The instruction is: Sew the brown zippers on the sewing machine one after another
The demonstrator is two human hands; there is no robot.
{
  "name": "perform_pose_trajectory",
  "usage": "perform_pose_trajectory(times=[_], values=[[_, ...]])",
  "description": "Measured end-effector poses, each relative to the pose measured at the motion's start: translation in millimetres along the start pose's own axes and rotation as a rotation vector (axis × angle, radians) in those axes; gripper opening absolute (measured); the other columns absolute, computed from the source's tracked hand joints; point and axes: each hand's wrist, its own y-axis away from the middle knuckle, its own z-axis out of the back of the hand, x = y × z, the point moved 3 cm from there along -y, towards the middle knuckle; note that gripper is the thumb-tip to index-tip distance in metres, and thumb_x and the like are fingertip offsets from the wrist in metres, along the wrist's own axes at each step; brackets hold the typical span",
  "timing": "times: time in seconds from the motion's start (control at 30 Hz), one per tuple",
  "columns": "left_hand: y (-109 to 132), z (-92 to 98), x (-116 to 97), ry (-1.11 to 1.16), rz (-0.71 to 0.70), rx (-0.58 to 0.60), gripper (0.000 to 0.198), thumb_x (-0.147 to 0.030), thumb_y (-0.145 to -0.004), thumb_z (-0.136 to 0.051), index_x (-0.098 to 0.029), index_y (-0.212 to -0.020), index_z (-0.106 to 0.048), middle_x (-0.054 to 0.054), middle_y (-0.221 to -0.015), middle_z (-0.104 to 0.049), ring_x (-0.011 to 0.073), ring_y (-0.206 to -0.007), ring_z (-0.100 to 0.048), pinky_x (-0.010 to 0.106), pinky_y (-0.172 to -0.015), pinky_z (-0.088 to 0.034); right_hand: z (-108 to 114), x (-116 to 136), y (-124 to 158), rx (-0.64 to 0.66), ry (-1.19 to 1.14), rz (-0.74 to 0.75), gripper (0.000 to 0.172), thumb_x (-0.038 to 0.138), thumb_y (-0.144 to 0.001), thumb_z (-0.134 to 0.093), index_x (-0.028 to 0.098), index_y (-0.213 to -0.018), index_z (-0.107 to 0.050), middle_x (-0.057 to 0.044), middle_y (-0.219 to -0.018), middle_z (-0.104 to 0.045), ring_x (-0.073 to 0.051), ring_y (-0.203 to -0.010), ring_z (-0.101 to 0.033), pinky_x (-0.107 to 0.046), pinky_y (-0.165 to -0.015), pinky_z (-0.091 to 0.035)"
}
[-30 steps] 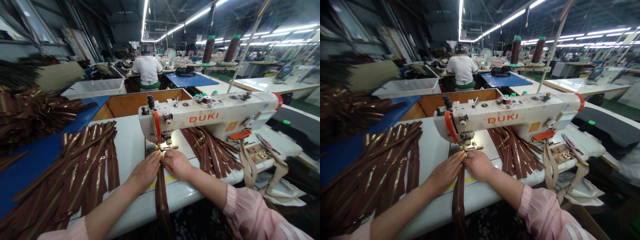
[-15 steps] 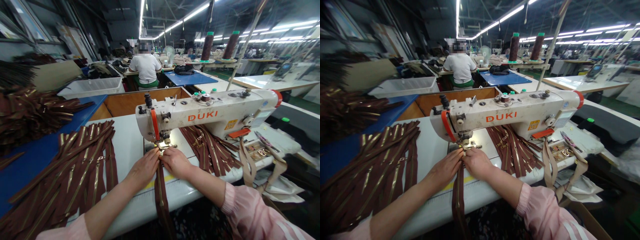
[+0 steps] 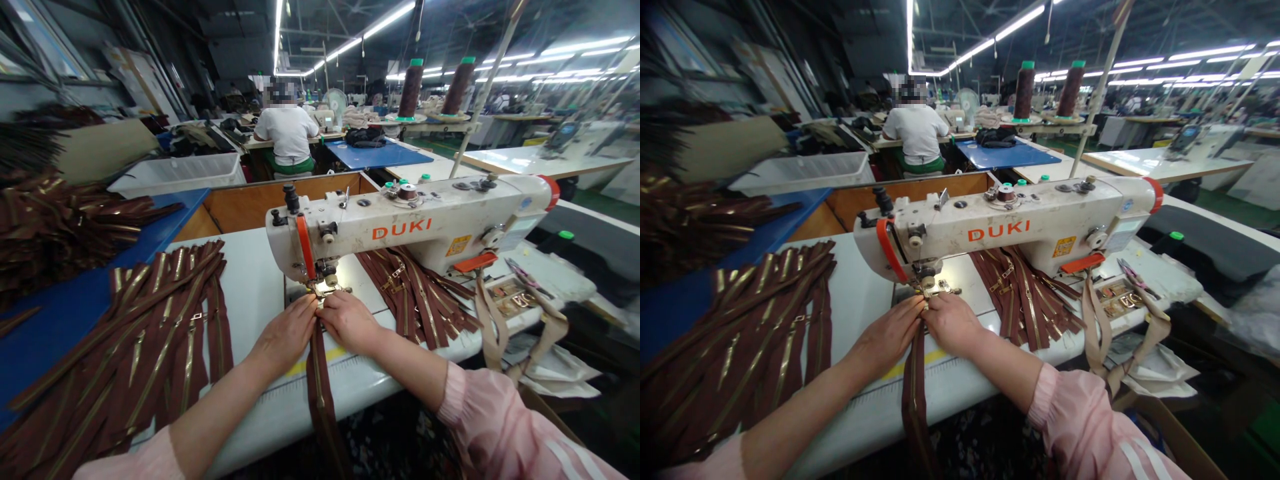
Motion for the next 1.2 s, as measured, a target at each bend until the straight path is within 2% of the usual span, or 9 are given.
perform_pose_trajectory(times=[0.23,0.53,0.97,1.2], values=[[1,4.8,-4,0.037,0.014,-0.051,0.034,-0.023,-0.097,-0.027,-0.014,-0.114,-0.055,0.011,-0.115,-0.062,0.0219,-0.111,-0.058,0.04,-0.094,-0.051,0,0,1,-0.01,0.032,0.015,0.021,0.019,-0.092,-0.046,0.013,-0.091,-0.066,-0.009,-0.086,-0.061,-0.022,-0.085,-0.048,-0.032,-0.077,-0.04],[0,7.0,-5,0.054,0.047,-0.094,0.033,-0.022,-0.095,-0.029,-0.014,-0.11,-0.058,0.013,-0.106,-0.062,0.0241,-0.101,-0.061,0.042,-0.086,-0.055,1,1,1,-0.008,0.049,0.023,0.019,0.018,-0.091,-0.047,0.014,-0.089,-0.065,-0.008,-0.084,-0.06,-0.021,-0.084,-0.048,-0.031,-0.074,-0.039],[2,1.4,-5,0.012,0.034,-0.091,0.034,-0.021,-0.095,-0.031,-0.01,-0.111,-0.059,0.015,-0.109,-0.064,0.0248,-0.106,-0.06,0.042,-0.09,-0.054,1,0,1,-0.022,0.053,0.013,0.018,0.019,-0.09,-0.048,0.014,-0.091,-0.065,-0.007,-0.085,-0.059,-0.021,-0.085,-0.048,-0.031,-0.077,-0.039],[1,-3.5,-4,-0.004,0.075,-0.101,0.032,-0.02,-0.094,-0.034,-0.009,-0.111,-0.059,0.016,-0.111,-0.065,0.0245,-0.108,-0.06,0.041,-0.092,-0.053,1,-2,0,-0.043,0.053,-0.02,0.015,0.019,-0.089,-0.05,0.015,-0.088,-0.065,-0.006,-0.084,-0.058,-0.02,-0.084,-0.048,-0.03,-0.076,-0.04]])
